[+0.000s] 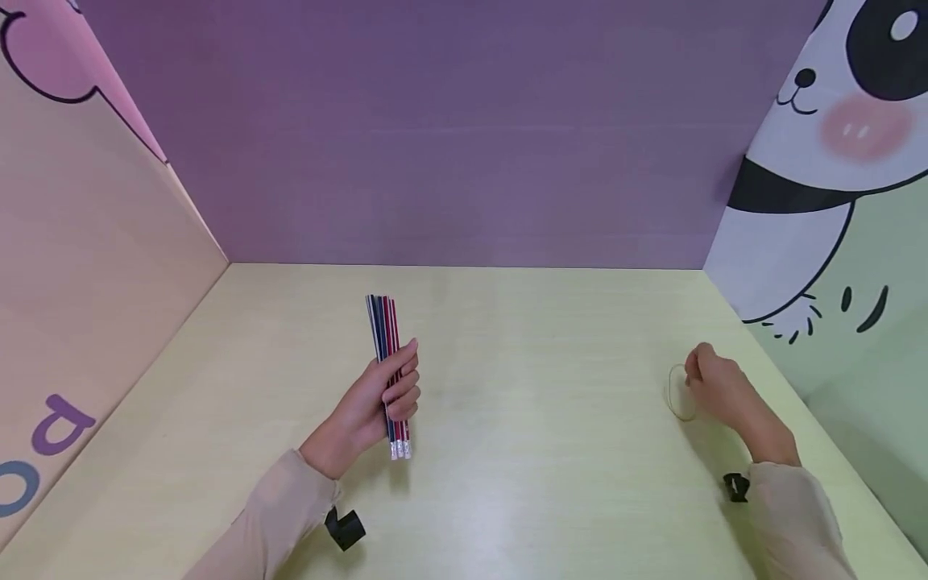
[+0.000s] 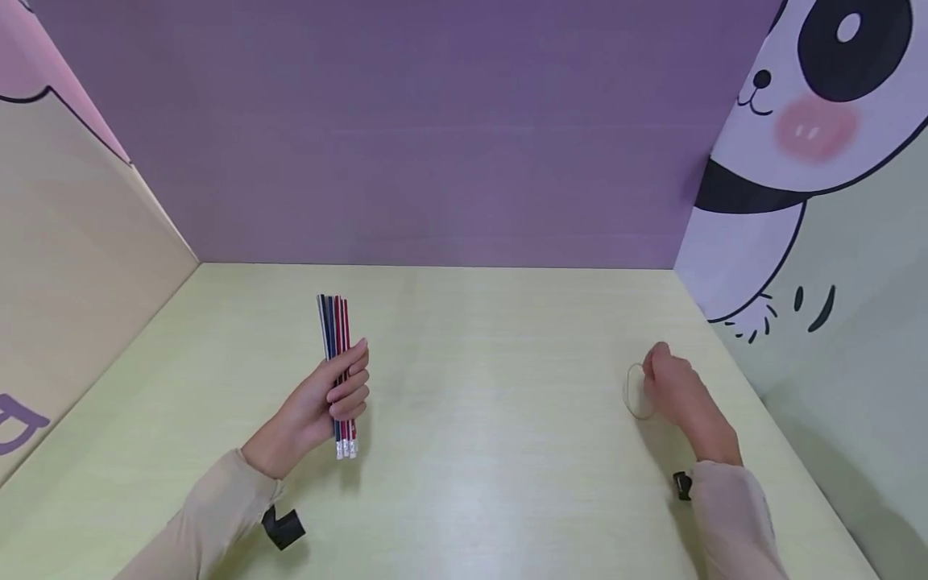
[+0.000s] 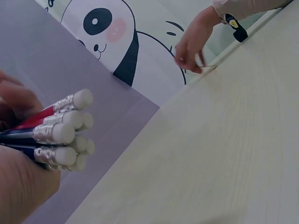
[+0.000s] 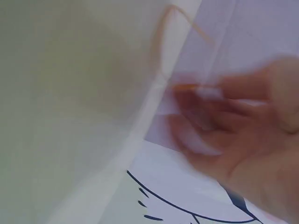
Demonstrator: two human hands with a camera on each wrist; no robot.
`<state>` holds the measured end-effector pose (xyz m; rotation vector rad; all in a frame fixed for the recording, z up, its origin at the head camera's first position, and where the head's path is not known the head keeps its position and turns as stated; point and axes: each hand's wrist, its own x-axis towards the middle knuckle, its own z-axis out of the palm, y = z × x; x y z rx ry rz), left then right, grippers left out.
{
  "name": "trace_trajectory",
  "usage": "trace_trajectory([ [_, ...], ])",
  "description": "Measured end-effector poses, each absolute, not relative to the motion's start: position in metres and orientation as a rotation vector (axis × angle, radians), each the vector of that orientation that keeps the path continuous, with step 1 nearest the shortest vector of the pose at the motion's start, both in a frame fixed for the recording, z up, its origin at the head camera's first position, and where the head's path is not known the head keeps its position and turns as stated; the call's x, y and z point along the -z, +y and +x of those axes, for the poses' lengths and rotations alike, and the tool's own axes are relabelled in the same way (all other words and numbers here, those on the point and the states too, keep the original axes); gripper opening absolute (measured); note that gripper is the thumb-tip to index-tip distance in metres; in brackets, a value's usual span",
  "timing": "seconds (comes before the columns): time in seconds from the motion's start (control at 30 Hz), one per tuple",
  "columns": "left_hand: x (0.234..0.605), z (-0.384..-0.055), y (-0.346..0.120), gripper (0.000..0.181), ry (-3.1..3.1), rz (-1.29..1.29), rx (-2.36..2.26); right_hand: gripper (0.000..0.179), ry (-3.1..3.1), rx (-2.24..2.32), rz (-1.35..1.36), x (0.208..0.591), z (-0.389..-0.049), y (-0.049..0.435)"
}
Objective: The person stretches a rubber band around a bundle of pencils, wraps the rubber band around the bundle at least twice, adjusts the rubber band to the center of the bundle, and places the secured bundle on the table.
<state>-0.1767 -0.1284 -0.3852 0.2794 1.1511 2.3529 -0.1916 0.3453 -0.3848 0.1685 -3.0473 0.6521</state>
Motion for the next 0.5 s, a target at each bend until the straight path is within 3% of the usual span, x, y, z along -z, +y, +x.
trace_trajectory([
  [0.3, 0.387, -0.177, -0.128, 0.040, 1.157, 0.270, -2.339, 0.015, -2.143, -2.116, 0.225, 0.373, -0.188, 0.340],
  [0.5, 0.388, -0.177, -0.127, 0.040, 1.187, 0.276, -2.322, 0.023, -1.810, -2.504, 0.323, 0.368, -0.186, 0.342],
])
